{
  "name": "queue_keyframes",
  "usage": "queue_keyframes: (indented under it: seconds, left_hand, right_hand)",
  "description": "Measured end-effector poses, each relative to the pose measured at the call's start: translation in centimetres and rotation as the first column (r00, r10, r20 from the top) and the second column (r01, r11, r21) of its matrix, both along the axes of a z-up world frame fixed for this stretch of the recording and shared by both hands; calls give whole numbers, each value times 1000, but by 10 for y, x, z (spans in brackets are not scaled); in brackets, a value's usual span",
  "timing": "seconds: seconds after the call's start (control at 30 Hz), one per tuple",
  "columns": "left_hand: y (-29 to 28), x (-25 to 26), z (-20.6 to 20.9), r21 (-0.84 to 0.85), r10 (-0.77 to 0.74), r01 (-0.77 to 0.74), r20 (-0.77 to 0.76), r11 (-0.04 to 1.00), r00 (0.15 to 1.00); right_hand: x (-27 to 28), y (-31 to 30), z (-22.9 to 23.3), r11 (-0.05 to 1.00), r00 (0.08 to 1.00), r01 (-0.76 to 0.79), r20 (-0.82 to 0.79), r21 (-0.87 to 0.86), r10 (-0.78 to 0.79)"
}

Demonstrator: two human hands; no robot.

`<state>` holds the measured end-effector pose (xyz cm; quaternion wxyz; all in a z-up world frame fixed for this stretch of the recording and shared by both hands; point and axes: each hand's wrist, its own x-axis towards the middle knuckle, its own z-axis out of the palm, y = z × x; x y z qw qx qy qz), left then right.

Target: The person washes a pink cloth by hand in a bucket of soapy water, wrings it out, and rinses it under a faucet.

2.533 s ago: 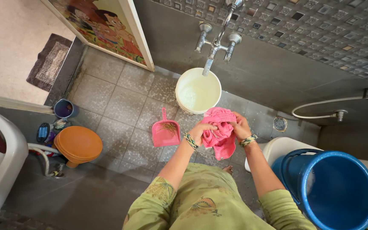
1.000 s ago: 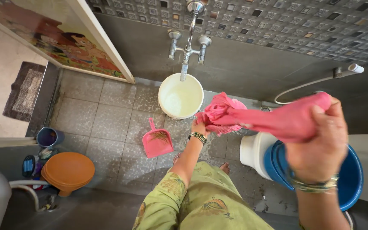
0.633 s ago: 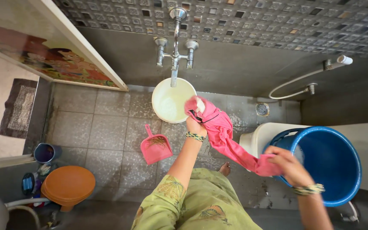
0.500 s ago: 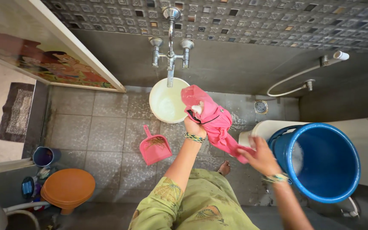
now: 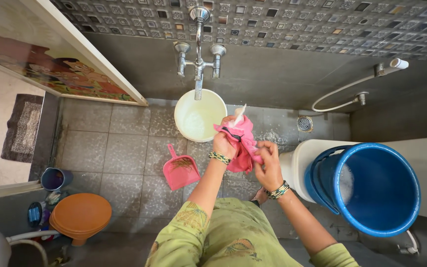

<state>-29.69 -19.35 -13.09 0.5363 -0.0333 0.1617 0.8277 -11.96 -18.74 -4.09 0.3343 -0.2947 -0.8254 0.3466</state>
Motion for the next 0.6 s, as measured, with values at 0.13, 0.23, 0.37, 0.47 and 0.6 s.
queue_keyframes:
  seconds: [0.13,0.23,0.37,0.47,0.6]
  left_hand:
    - [6,23,-7,-232,-159,81,-337,969,928]
    - [12,21,-13,-346,-240,-157,-852,925,465]
    - [-13,-38,4,-339,-341,-57,-939,939,-44]
    - [-33,-50,-1,-346,-350,-68,-888,936,-297]
    - [-38,-46,-56,-654,-578,-237,-751,718,319]
  right_hand:
    - [-13,6,-19,835,990,141,71,-533,-122]
    - [-12,25,-66,756,949,291,279,-587,-148]
    - [10,69,-75,409,975,-118,-183,-905,-124]
    - [8,68,-36,93,939,-303,-314,-948,-143]
    - [-4,55,-18,349,973,-229,-226,-909,48]
